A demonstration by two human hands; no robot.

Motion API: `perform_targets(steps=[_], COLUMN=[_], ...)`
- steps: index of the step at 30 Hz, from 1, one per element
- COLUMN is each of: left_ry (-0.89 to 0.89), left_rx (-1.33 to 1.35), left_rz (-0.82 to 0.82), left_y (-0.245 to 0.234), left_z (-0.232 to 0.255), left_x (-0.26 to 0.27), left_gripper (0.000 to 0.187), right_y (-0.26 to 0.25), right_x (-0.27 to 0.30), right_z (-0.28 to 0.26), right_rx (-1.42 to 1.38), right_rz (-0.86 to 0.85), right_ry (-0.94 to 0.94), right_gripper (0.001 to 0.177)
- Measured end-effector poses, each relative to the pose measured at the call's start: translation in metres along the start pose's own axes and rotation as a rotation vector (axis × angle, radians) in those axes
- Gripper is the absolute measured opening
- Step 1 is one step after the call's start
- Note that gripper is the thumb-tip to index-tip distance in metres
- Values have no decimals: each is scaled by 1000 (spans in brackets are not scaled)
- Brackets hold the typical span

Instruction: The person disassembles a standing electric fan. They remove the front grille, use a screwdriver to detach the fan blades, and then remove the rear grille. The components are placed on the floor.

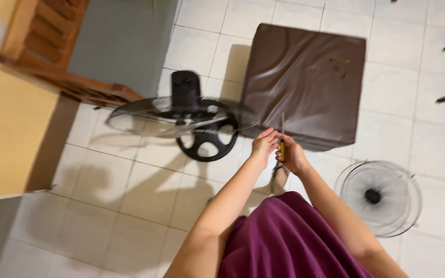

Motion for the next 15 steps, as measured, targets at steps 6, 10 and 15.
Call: perform_targets(steps=[6, 10, 15], left_ry=[-7, 22, 89], left_rx=[-73, -42, 22], left_rz=[17, 59, 94], left_y=[-69, -112, -148], left_z=[29, 50, 78], left_x=[86, 115, 122], left_gripper=[44, 43, 43], right_y=[77, 129, 170], right_x=[34, 45, 46], right_z=[88, 111, 107], right_rx=[13, 168, 325], right_rz=[66, 38, -48], right_ry=[11, 54, 86], right_gripper=[29, 32, 32])
Point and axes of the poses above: each hand's wrist, its own x-axis away from the middle knuckle, its own y-axis out of the palm, z = x × y, the point moved 1 cm from there along -x, towards the middle knuckle, and after that the axes turned 9 degrees about -z, right-handed, at the moved point
